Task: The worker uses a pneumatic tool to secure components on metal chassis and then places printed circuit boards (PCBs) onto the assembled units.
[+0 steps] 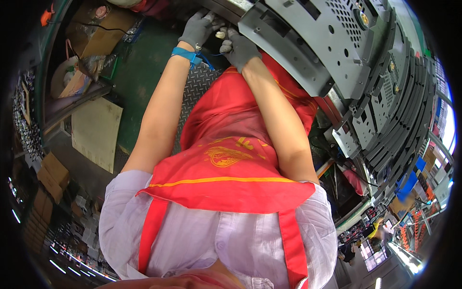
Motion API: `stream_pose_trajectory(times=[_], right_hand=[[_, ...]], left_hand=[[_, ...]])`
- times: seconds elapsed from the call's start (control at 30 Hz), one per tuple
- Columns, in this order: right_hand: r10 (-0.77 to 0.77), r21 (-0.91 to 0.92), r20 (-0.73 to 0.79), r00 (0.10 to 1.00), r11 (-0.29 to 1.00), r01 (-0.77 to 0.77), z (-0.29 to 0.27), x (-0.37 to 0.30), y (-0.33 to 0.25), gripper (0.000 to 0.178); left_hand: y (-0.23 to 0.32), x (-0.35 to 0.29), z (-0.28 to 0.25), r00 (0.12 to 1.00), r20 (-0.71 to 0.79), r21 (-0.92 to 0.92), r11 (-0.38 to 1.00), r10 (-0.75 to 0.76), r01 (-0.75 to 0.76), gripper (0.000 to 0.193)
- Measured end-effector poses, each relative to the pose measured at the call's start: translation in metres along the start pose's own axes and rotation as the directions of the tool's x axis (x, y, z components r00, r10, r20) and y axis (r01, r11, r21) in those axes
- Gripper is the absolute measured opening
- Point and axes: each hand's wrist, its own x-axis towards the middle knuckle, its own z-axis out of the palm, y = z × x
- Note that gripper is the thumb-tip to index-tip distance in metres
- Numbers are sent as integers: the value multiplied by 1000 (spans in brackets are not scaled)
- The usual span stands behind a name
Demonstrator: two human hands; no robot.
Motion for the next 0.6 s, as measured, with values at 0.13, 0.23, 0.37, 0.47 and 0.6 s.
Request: stream_pose_trajectory(times=[0.13,0.23,0.37,0.47,0.6], right_hand=[[-14,-35,-45,999,999,12,16,-1,-3,16],[-139,-327,21,990,935,139,5,-15,-2,22],[-237,-931,310,921,118,344,-18,-105,-6,49],[-158,-957,208,965,173,234,-27,-223,-67,32],[-671,-728,101,734,453,514,-21,-287,-107,24]], left_hand=[[6,-6,10,926,125,339,862,357,-378,36],[15,-7,24,986,-49,256,956,159,-141,14],[82,-56,14,950,49,503,829,-308,243,24],[161,-101,106,912,158,609,764,-378,211,42],[199,-83,171,950,311,496,859,-40,-126,62]])
